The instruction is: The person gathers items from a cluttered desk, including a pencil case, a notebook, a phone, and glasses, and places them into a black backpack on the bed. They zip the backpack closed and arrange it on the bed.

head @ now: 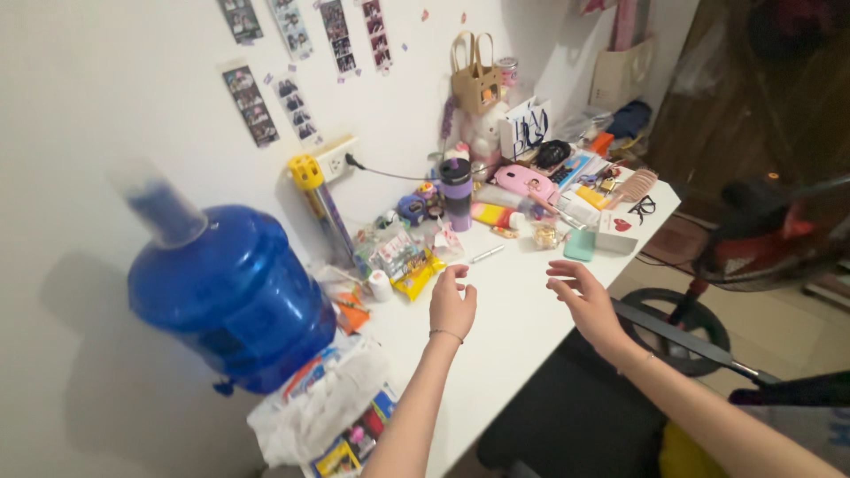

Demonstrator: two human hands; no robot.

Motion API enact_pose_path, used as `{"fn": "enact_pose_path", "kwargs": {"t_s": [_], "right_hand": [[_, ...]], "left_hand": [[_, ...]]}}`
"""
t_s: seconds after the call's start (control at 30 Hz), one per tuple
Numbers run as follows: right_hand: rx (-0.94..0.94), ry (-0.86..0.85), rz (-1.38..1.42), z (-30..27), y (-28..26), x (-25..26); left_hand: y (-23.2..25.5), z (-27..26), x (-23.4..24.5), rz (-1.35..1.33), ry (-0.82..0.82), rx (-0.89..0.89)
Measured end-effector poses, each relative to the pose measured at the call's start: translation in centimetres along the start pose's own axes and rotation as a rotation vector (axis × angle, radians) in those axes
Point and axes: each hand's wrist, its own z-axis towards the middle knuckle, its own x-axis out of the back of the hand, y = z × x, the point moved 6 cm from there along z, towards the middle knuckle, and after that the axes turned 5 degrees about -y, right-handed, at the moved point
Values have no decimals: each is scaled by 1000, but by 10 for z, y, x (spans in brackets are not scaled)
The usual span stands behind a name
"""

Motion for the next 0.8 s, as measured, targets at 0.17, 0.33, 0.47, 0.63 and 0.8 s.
{"fn": "enact_pose_path", "kwargs": {"t_s": [0.17, 0.33, 0.47, 0.63, 0.8], "right_hand": [[-58, 49, -58, 31, 22, -10], [-83, 106, -109, 78, 51, -6], [-136, 116, -146, 129, 84, 7], [-104, 158, -238, 212, 132, 15], [-134, 150, -339, 278, 192, 13]], "left_hand": [[-21, 45, -11, -17, -66, -6], [-44, 90, -46, 12, -125, -55], [-65, 139, -78, 6, -149, -78], [-99, 206, -123, 70, -234, -71], [-147, 255, -173, 180, -313, -8]]}}
